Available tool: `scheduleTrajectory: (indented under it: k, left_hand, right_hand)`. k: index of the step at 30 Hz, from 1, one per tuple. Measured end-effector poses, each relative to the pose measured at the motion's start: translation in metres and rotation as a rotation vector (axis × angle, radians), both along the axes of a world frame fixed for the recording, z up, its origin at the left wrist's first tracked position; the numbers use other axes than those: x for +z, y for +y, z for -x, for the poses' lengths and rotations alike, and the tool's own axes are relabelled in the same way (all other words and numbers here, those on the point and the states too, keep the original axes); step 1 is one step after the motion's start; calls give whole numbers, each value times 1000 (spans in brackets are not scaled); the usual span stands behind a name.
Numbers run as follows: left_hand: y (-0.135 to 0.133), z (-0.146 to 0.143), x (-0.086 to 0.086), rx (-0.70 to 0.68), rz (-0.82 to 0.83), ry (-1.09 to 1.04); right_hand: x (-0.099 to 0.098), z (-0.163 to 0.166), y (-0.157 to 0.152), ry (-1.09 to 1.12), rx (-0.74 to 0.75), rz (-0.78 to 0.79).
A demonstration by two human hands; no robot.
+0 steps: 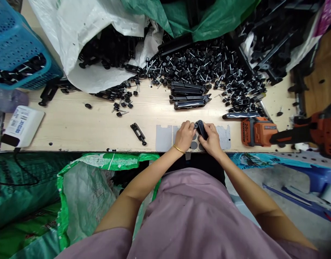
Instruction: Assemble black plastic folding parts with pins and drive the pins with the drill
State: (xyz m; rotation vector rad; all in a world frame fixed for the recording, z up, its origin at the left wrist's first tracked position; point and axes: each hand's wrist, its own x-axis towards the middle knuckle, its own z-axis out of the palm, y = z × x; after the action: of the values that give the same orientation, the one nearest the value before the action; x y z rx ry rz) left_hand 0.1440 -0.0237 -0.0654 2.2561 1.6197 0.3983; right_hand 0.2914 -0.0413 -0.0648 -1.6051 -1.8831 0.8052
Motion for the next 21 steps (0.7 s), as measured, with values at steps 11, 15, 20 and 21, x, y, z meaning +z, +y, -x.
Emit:
scheduleTrajectory:
  k: [11, 15, 20, 21]
  left_hand:
    - [11, -7, -9, 16, -32, -82]
    - [16, -6, -8, -37, -24, -109]
    - [23, 22, -5, -140, -57, -80]
    - [23, 25, -7, -94, -54, -99]
  right_hand:
    - [2, 3, 0, -10, 6, -10]
    - [0, 4, 0, -1, 3, -10]
    - [1, 7, 0, 16, -19, 20]
    - [1, 7, 0, 22, -9, 24]
